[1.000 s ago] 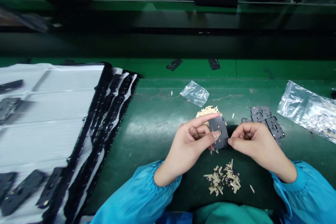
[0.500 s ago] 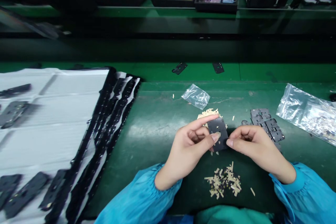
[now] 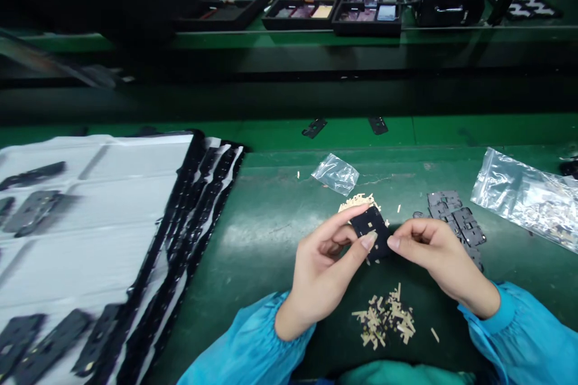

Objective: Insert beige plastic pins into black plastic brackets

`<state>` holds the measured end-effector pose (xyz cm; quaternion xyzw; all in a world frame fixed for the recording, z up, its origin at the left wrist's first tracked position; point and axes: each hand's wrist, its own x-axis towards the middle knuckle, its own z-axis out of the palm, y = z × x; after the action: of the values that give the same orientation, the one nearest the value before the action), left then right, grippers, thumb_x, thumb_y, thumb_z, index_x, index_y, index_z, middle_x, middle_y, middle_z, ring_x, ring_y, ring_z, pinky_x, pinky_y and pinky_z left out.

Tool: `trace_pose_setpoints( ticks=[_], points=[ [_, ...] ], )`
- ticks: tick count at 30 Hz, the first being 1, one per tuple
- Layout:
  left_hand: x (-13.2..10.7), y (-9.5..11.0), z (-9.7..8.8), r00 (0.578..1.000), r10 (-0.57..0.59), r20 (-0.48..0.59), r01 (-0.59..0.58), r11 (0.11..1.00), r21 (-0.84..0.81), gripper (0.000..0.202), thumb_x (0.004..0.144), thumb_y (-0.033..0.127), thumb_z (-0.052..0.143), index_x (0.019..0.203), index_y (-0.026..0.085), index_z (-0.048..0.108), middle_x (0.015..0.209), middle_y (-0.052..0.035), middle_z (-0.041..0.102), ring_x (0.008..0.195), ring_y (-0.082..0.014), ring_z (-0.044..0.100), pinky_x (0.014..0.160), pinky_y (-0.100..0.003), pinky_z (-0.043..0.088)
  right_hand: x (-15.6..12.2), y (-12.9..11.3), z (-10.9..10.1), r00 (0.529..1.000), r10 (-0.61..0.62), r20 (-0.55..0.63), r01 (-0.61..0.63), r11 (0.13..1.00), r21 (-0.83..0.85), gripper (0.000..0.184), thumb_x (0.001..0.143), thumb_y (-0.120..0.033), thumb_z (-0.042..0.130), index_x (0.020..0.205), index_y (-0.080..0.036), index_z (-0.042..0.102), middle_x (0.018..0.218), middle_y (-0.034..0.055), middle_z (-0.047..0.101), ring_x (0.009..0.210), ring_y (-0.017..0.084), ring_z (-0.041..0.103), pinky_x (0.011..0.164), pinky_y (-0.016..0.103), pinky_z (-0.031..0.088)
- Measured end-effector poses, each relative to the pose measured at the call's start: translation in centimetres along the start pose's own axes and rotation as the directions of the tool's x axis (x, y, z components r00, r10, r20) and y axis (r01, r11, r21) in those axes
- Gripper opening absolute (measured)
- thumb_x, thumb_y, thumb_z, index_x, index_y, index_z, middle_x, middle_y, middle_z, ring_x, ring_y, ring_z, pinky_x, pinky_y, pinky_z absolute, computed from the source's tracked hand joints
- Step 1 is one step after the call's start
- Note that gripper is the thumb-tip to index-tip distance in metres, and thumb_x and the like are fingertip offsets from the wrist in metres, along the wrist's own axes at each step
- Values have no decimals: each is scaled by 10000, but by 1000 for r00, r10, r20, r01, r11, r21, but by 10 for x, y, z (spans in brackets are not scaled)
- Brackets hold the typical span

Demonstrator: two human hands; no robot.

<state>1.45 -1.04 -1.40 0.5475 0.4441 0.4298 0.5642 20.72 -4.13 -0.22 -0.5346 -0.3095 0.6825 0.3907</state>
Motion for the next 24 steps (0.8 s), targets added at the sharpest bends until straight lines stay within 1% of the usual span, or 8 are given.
trace_pose_setpoints(
  ticks=[4,7,9,11,13,16,20,24],
  points=[
    [1,-4,0,985,-159,67,171,959,-226,430,838,276,823,1248,229,699,734,10,741,639,-114,646,661,-213,545,6,10,2,959,166,228,-238,911,338,449,651,-444,917,693,-197,545,571,-100,314,517,69,184,458,226,90],
    [5,-3,4,941,-304,149,339,855,-392,507,797,290,867,1263,222,678,729,16,734,645,-102,649,668,-193,542,9,20,3,934,126,334,-256,888,381,477,693,-529,880,752,-213,528,606,-92,320,527,78,193,459,217,99],
    [7,-2,9,906,-375,195,422,777,-468,527,787,270,872,1272,215,675,680,32,701,593,-87,624,620,-178,529,9,23,4,962,17,272,-96,954,283,443,785,-577,797,755,-215,545,596,-85,337,517,86,217,460,221,158],
    [8,-1,14,872,-442,210,482,700,-527,531,772,224,872,1268,205,682,709,33,698,571,-77,608,574,-169,518,8,23,4,969,-213,124,211,977,34,388,904,-552,685,742,-212,589,600,-53,421,539,109,340,502,243,290],
    [7,1,18,838,-502,212,521,622,-585,529,745,172,873,1244,192,699,782,20,710,590,-70,611,566,-160,524,6,23,4,867,-497,36,483,818,-313,351,972,-461,616,722,-214,625,649,-8,521,624,145,470,610,289,391],
    [4,2,23,809,-542,226,547,553,-628,497,739,135,858,1213,175,714,799,16,699,596,-59,606,578,-146,529,5,21,3,706,-702,94,593,513,-620,341,991,-373,595,686,-222,623,676,21,575,657,166,518,665,318,406],
    [3,0,28,848,-498,181,502,646,-576,558,771,186,846,1297,186,659,820,5,709,638,-91,642,599,-175,532,0,20,5,669,-732,125,612,448,-651,267,934,-352,674,704,-220,642,679,12,587,648,162,525,653,311,404],
    [11,13,16,949,-302,92,316,903,-292,582,723,221,905,1261,192,685,759,10,696,647,-124,635,599,-210,519,-1,10,-1,806,-592,5,499,676,-542,372,923,-388,642,606,-207,568,598,-28,479,581,132,449,573,278,352]
  ],
)
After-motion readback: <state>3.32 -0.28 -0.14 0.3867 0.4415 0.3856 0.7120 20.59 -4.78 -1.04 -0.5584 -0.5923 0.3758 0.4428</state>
